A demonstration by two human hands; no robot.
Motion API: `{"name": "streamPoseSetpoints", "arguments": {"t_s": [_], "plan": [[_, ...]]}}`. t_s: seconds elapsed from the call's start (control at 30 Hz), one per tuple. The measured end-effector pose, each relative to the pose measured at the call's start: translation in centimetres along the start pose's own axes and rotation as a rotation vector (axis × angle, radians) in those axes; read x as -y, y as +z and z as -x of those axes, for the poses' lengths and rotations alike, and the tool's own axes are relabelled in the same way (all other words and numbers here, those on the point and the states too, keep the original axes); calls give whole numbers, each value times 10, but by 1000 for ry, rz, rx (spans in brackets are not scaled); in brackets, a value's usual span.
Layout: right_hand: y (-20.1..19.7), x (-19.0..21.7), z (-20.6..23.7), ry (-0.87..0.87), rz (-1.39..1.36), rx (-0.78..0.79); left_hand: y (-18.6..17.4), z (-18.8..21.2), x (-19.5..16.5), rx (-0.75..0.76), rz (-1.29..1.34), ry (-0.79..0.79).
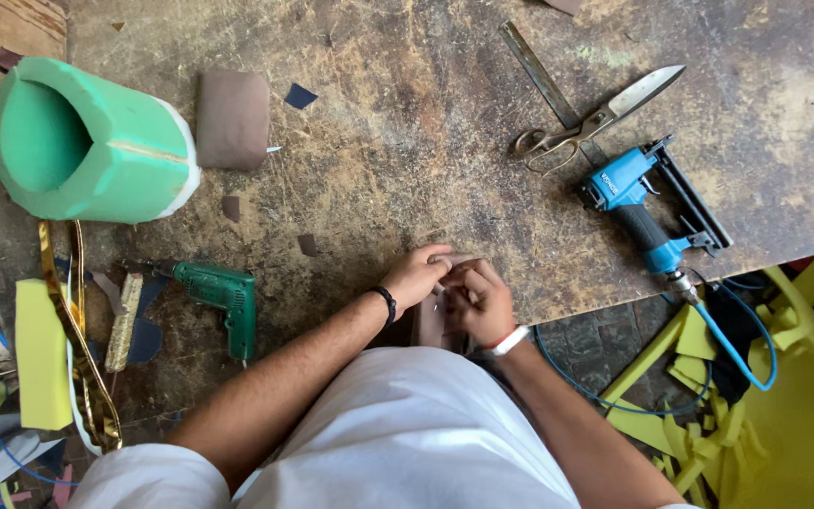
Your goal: The person staples brown fabric pieces together to form a small cushion, then attaches a gold ribbon trim around the edges using a pneumatic staple gun. The finished cushion is placed on the workbench.
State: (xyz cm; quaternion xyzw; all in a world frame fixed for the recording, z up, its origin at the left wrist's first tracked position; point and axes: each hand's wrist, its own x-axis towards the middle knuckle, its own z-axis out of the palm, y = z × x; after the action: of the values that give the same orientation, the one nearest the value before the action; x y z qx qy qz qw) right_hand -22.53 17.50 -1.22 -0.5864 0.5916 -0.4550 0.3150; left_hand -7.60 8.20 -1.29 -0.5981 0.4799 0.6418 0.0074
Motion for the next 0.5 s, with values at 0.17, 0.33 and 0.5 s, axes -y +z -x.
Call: {"name": "streamPoseSetpoints", "arguments": {"t_s": [0.17,0.33,0.5], "plan": [[-104,-34,-18,99,706,-310,3,-3,8,4,145,5],[-174,-91,-52,361,751,-78,13,-1,11,-17,161,48],[-195,-91,-73,545,607,133,28,13,-4,-18,55,-6]]}}
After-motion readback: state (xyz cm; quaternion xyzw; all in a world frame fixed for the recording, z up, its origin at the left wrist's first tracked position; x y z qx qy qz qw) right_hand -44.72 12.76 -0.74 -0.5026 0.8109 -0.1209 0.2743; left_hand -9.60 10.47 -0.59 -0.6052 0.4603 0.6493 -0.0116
